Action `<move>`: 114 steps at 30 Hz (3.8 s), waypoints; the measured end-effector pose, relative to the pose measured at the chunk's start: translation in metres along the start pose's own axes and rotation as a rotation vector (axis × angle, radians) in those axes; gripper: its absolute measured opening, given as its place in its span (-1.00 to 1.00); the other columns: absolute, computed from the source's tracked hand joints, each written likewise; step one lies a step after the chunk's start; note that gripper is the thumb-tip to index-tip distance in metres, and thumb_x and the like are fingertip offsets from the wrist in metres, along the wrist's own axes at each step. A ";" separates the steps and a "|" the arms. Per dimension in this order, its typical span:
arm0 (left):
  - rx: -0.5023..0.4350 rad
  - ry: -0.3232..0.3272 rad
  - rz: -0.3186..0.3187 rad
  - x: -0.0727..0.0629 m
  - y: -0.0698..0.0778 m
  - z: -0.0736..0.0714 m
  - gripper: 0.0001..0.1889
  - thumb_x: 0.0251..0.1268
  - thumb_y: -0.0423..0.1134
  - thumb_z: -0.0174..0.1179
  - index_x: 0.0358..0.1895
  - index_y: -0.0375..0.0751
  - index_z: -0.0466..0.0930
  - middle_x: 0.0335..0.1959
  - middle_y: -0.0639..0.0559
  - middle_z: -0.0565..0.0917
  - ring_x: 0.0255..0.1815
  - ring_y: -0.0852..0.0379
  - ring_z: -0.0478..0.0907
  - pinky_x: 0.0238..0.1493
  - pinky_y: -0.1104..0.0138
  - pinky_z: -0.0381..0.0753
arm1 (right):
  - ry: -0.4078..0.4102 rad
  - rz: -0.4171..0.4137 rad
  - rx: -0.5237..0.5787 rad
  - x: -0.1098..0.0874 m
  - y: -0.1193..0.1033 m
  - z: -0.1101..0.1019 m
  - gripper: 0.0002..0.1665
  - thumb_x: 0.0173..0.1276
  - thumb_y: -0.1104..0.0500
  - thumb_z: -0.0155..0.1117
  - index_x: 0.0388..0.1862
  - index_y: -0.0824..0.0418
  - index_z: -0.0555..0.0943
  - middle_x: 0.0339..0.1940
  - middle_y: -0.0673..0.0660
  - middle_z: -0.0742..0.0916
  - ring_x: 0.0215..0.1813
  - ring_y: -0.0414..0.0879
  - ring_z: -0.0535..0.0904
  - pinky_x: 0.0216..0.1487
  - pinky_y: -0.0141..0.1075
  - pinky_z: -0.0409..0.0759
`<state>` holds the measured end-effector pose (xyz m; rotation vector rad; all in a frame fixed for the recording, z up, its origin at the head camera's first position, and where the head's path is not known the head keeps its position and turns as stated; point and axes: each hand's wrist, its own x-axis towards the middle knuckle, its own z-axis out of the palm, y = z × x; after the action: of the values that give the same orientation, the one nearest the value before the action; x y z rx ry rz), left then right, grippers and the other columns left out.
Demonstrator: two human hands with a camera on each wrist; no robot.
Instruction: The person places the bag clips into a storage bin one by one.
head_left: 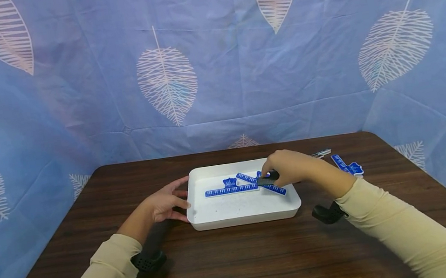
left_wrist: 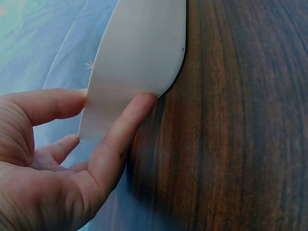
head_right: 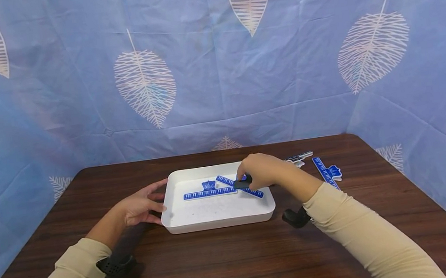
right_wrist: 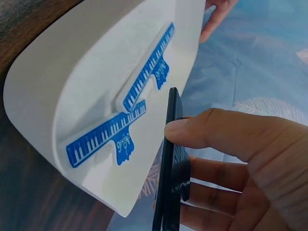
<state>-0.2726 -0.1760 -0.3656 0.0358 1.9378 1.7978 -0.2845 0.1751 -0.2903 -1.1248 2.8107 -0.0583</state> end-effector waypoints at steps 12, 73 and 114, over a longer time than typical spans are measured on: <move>0.000 0.001 0.002 0.001 0.000 0.000 0.00 0.15 -0.68 0.13 0.59 0.02 -0.12 0.41 -0.40 0.15 0.10 -0.34 0.49 -0.19 -0.11 0.68 | -0.043 -0.039 -0.005 0.017 -0.002 0.008 -0.64 0.14 0.25 0.44 -0.03 0.11 0.75 -0.02 0.03 0.74 0.10 0.02 0.60 0.17 -0.02 0.55; 0.009 -0.001 -0.002 -0.001 0.001 0.002 0.00 0.15 -0.67 0.12 0.59 0.03 -0.13 0.42 -0.39 0.14 0.08 -0.30 0.49 -0.19 -0.09 0.68 | -0.105 -0.061 -0.045 0.059 -0.012 0.009 -0.76 0.08 0.36 0.45 -0.26 0.17 0.69 -0.26 0.03 0.70 -0.18 -0.09 0.56 0.00 -0.17 0.62; 0.010 -0.001 -0.009 0.000 0.001 0.000 -0.01 0.16 -0.66 0.13 0.59 0.00 -0.15 0.43 -0.40 0.12 0.13 -0.33 0.46 -0.19 -0.10 0.68 | 0.189 -0.026 -0.033 0.001 -0.028 -0.005 -0.59 0.15 0.16 0.49 0.01 0.18 0.68 0.05 0.12 0.67 0.13 0.04 0.57 0.17 -0.04 0.56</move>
<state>-0.2727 -0.1760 -0.3644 0.0315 1.9431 1.7827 -0.2666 0.1546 -0.2836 -1.2240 2.9717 -0.1283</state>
